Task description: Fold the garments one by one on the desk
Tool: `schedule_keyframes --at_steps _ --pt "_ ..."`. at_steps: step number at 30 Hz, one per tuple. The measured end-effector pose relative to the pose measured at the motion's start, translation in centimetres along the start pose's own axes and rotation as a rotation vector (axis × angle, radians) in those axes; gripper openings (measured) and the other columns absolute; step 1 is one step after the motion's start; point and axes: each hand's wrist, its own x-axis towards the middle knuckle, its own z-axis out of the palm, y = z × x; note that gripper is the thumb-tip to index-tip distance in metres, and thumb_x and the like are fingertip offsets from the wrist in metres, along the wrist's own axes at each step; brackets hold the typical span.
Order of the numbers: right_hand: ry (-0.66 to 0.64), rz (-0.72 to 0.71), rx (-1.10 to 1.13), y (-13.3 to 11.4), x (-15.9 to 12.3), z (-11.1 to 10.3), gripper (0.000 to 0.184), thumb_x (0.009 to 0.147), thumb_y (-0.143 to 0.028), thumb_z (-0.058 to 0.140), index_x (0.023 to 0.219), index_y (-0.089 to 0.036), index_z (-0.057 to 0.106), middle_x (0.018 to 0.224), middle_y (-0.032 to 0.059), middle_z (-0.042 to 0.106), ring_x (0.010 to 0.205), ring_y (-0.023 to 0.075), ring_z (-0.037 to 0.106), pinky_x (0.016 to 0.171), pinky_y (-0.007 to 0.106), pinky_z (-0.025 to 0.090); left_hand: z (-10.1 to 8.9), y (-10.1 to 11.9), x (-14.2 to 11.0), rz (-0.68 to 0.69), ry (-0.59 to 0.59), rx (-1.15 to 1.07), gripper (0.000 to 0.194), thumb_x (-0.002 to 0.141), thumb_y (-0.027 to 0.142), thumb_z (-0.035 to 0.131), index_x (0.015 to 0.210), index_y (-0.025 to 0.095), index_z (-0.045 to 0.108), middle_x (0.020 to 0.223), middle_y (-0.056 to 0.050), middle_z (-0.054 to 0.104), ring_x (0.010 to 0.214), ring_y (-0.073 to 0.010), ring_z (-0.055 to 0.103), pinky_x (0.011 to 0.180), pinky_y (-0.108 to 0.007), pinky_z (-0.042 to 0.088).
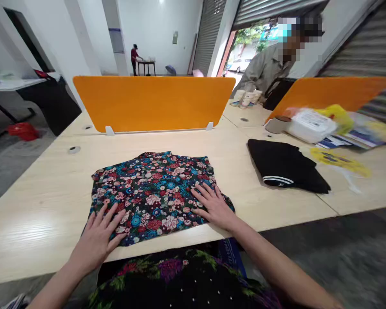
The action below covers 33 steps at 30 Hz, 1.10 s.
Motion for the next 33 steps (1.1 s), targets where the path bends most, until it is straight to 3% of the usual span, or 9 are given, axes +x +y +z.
schedule_keyframes --at_steps 4,9,13,17,19,22,26,30,33 --pt "0.034 -0.028 0.021 0.7 0.1 -0.4 0.069 0.091 -0.066 0.033 0.151 -0.037 0.018 0.158 -0.0017 0.022 0.144 0.0311 0.019 0.114 0.057 0.018 -0.2 -0.3 -0.3 -0.031 0.013 -0.01 0.06 0.091 0.056 0.036 0.144 0.029 0.039 0.154 -0.005 0.033 0.143 -0.0301 0.023 0.111 -0.053 0.024" --pt "0.044 0.214 0.083 2.1 -1.8 -0.1 0.062 0.093 -0.061 0.034 0.149 -0.035 0.029 0.157 0.0014 0.025 0.143 0.0329 0.02 0.111 0.064 0.018 0.2 -0.2 -2.2 -0.05 -0.005 -0.01 0.06 0.089 0.056 0.041 0.144 0.033 0.038 0.154 -0.003 0.034 0.143 -0.0322 0.023 0.111 -0.054 0.023" --pt "0.104 0.267 0.333 3.4 -2.3 0.1 0.056 0.091 -0.056 0.041 0.14 -0.03 0.045 0.15 0.0045 0.039 0.14 0.0301 0.031 0.112 0.058 0.023 0.0 -0.1 -2.3 -0.097 0.017 -0.024 0.059 0.089 0.054 0.04 0.143 0.032 0.041 0.153 -0.005 0.035 0.141 -0.0335 0.027 0.109 -0.056 0.026" --pt "0.321 0.604 0.683 4.2 -1.4 -0.5 0.059 0.082 -0.055 0.052 0.124 -0.015 0.058 0.123 0.0161 0.063 0.113 0.029 0.06 0.097 0.044 0.047 -2.2 2.1 1.3 -0.071 0.144 -0.087 0.058 0.092 0.052 0.037 0.144 0.025 0.04 0.154 -0.009 0.033 0.141 -0.0305 0.027 0.111 -0.052 0.027" --pt "0.343 0.741 0.828 4.0 -0.7 -1.1 0.059 0.072 -0.055 0.063 0.112 -0.012 0.064 0.105 0.0156 0.07 0.099 0.0295 0.066 0.088 0.041 0.051 -3.4 4.1 4.5 -0.014 0.177 -0.127 0.055 0.094 0.048 0.035 0.144 0.025 0.039 0.154 -0.009 0.032 0.143 -0.0288 0.023 0.113 -0.052 0.024" --pt "0.264 0.687 1.198 2.5 0.5 -2.2 0.049 0.06 -0.051 0.075 0.093 -0.014 0.069 0.088 0.01 0.073 0.09 0.0278 0.068 0.081 0.036 0.054 -3.6 7.0 9.7 0.051 0.144 -0.176 0.053 0.095 0.048 0.035 0.144 0.028 0.039 0.156 -0.007 0.028 0.145 -0.0297 0.016 0.115 -0.056 0.017" --pt "0.129 0.621 1.712 -0.6 2.6 -3.1 0.04 0.051 -0.036 0.084 0.082 -0.016 0.068 0.077 0.007 0.073 0.074 0.0233 0.07 0.076 0.033 0.057 -1.0 9.0 14.8 -0.009 -0.039 -0.219 0.06 0.092 0.056 0.036 0.145 0.027 0.039 0.156 -0.009 0.028 0.144 -0.0365 0.015 0.112 -0.063 0.016" --pt "0.022 0.633 1.873 -2.5 4.7 -3.1 0.038 0.052 -0.023 0.081 0.085 -0.018 0.064 0.076 0.0054 0.073 0.074 0.0229 0.071 0.073 0.035 0.058 0.6 9.2 15.7 -0.03 -0.128 -0.261 0.062 0.093 0.057 0.032 0.145 0.024 0.038 0.155 -0.01 0.029 0.144 -0.0378 0.014 0.111 -0.064 0.014" --pt "0.099 0.575 1.836 -2.9 6.7 -4.0 0.042 0.05 -0.018 0.077 0.088 -0.02 0.062 0.075 0.0018 0.072 0.072 0.0214 0.07 0.073 0.034 0.057 -0.3 9.3 13.8 -0.02 -0.084 -0.286 0.058 0.095 0.052 0.032 0.143 0.021 0.041 0.155 -0.01 0.03 0.144 -0.033 0.018 0.113 -0.061 0.016"
